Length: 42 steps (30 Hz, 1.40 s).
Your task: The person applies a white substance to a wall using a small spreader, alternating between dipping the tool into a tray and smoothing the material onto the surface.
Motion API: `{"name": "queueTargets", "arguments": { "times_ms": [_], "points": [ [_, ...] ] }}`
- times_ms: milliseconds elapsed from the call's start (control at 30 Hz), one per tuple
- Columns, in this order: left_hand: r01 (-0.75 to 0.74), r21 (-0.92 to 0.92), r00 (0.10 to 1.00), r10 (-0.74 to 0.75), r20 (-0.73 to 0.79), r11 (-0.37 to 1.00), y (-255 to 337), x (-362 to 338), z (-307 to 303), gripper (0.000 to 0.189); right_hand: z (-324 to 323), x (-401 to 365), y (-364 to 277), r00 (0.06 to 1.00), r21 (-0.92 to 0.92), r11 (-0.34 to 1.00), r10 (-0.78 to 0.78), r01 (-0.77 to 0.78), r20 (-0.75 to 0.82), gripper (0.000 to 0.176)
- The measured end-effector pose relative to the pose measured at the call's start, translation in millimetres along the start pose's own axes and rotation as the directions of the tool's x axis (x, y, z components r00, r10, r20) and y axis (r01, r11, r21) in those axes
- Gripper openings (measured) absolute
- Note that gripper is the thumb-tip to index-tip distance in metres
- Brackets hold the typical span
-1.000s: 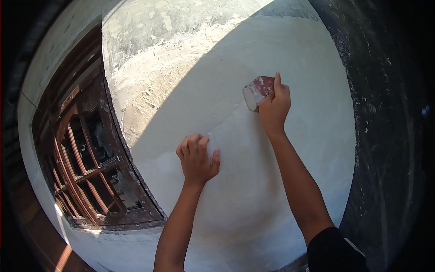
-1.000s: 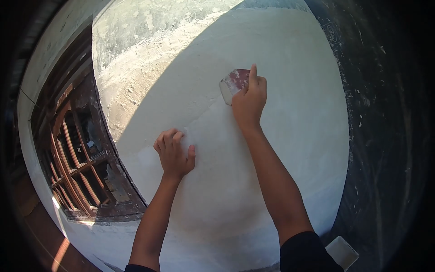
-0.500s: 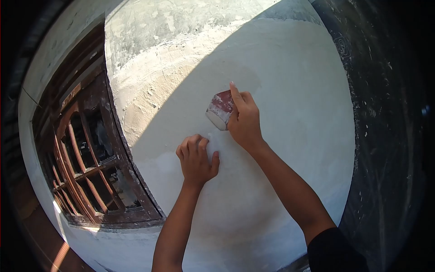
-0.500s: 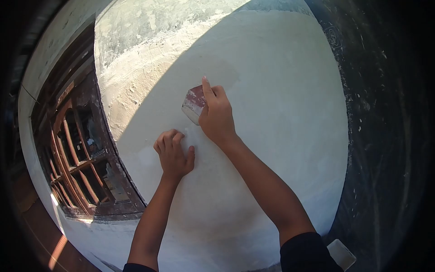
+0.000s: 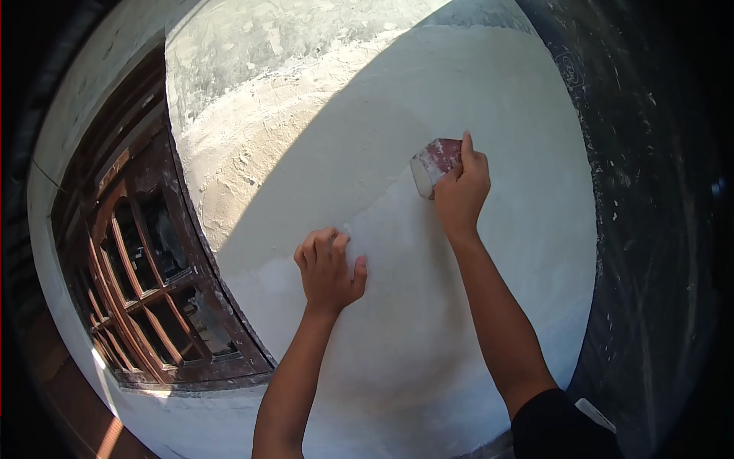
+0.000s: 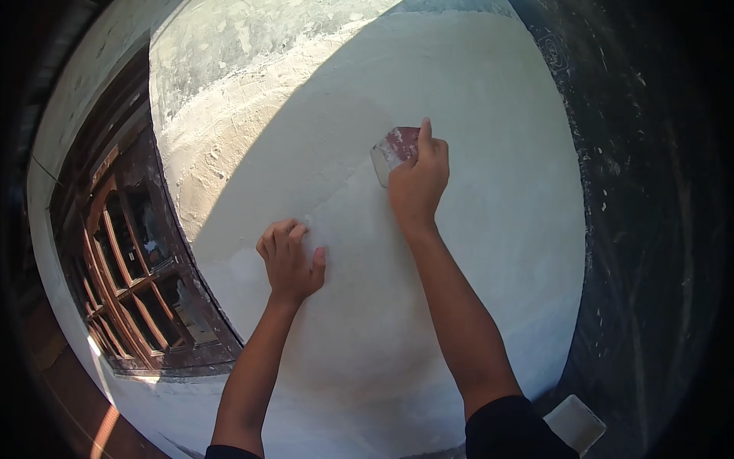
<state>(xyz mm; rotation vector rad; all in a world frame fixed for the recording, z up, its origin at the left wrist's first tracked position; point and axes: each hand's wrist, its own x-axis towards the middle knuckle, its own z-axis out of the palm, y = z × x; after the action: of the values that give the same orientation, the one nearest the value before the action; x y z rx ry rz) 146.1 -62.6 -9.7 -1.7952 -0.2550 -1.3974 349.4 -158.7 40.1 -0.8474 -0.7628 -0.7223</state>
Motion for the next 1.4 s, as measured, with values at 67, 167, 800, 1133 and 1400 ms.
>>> {"name": "queueTargets", "arguments": {
  "times_ms": [67, 167, 800, 1133, 1400],
  "points": [
    [-0.014, -0.007, 1.000, 0.014, 0.026, 1.000, 1, 2, 0, 0.042, -9, 3, -8, 0.996, 0.070, 0.997, -0.025, 0.031, -0.081, 0.053],
    [-0.008, -0.011, 1.000, 0.008, 0.004, 1.000, 3, 1, 0, 0.041, 14, -10, -6, 0.982, 0.041, 0.991, -0.129, 0.124, 0.140, 0.052],
    [0.031, 0.001, 0.999, -0.031, -0.037, 1.000, -2, 6, 2, 0.042, 36, -16, -33, 0.978, 0.172, 0.964, -0.208, 0.204, 0.005, 0.055],
    [0.033, 0.003, 0.997, -0.033, -0.065, 0.999, -2, 5, 4, 0.040, 20, -12, -18, 0.993, 0.183, 0.976, -0.109, 0.116, -0.045, 0.054],
    [0.023, 0.001, 0.998, -0.023, -0.060, 1.000, -2, 6, 4, 0.040, 5, -3, -4, 0.991, 0.118, 0.993, 0.010, 0.007, -0.136, 0.053]
  ]
}}
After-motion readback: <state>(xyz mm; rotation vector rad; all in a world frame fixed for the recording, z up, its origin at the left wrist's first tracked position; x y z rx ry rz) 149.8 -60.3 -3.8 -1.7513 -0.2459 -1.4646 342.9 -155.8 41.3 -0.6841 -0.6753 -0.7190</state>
